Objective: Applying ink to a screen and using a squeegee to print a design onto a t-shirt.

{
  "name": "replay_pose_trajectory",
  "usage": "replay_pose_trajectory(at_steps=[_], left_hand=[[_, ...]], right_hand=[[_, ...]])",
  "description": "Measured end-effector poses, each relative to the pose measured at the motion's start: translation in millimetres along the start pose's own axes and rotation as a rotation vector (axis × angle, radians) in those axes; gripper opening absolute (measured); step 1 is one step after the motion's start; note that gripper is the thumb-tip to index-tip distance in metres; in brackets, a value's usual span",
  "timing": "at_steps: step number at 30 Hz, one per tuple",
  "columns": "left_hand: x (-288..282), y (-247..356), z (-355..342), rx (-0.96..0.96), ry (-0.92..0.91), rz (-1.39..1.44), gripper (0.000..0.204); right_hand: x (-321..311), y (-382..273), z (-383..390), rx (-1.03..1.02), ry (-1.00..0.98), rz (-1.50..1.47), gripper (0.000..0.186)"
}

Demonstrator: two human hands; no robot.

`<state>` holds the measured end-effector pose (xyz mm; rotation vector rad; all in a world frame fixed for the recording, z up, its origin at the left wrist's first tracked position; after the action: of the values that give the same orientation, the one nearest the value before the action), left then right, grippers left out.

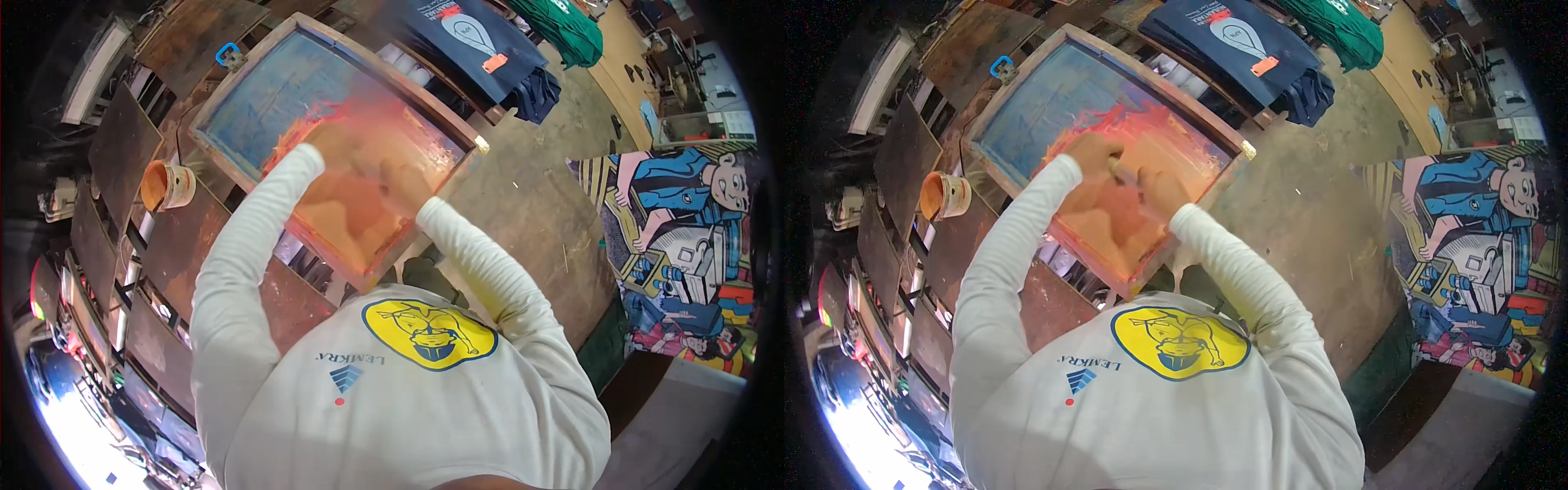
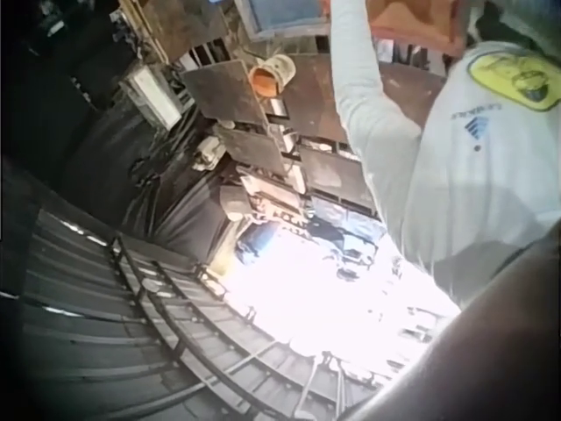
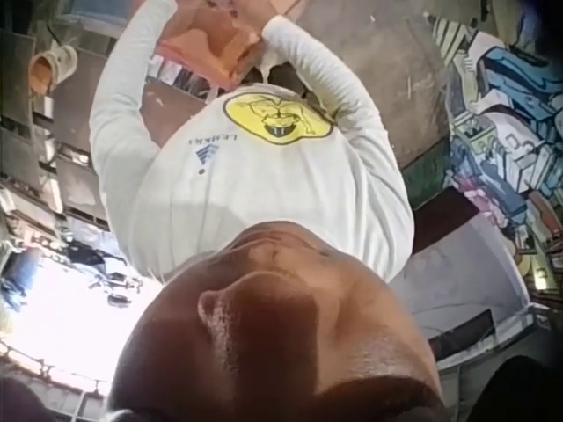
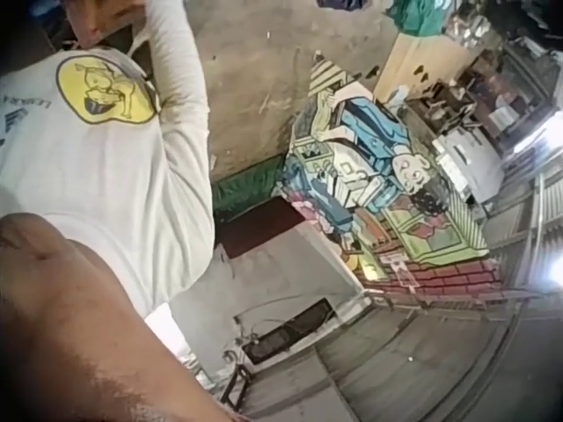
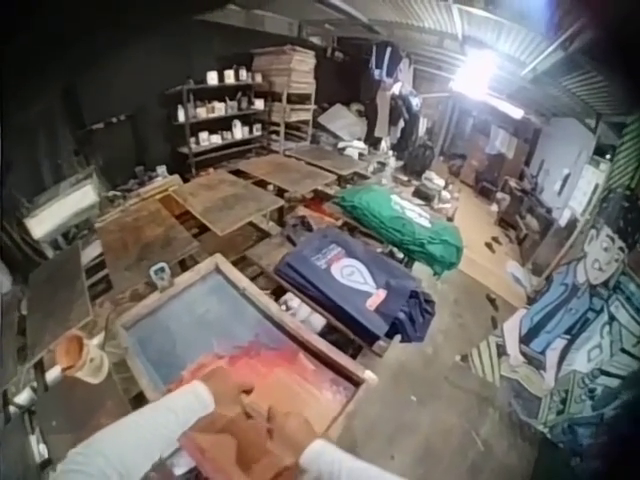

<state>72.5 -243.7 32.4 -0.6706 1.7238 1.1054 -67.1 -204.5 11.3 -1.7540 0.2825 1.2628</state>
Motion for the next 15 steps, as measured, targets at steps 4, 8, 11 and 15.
replay_pose_trajectory(at_steps=[4,8,11,15], left_hand=[[-8,5,-40,-0.101,-0.066,-0.083,0.044],[-17,9,-9,0.005,0.146,-0.059,0.043],[-5,7,54,-0.028,0.195,-0.068,0.043],[-16,7,117,-0.237,0.12,0.015,0.045]], right_hand=[[-23,16,-19,0.07,0.068,0.12,0.024],[-2,-5,-7,0.06,0.098,0.147,0.025],[31,-38,26,-0.047,0.124,0.184,0.028],[45,-78,36,-0.107,-0.037,0.078,0.03]])
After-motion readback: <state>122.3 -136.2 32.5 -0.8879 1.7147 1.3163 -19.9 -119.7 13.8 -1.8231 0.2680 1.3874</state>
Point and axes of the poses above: each hand's wrist, its own z-axis away from the middle knuckle, its own x-axis out of the palm, y = z × x, the point moved 8 cm from there along -z, towards the middle knuckle, and after that the axes turned 5 degrees about y, right-handed, at the moved point
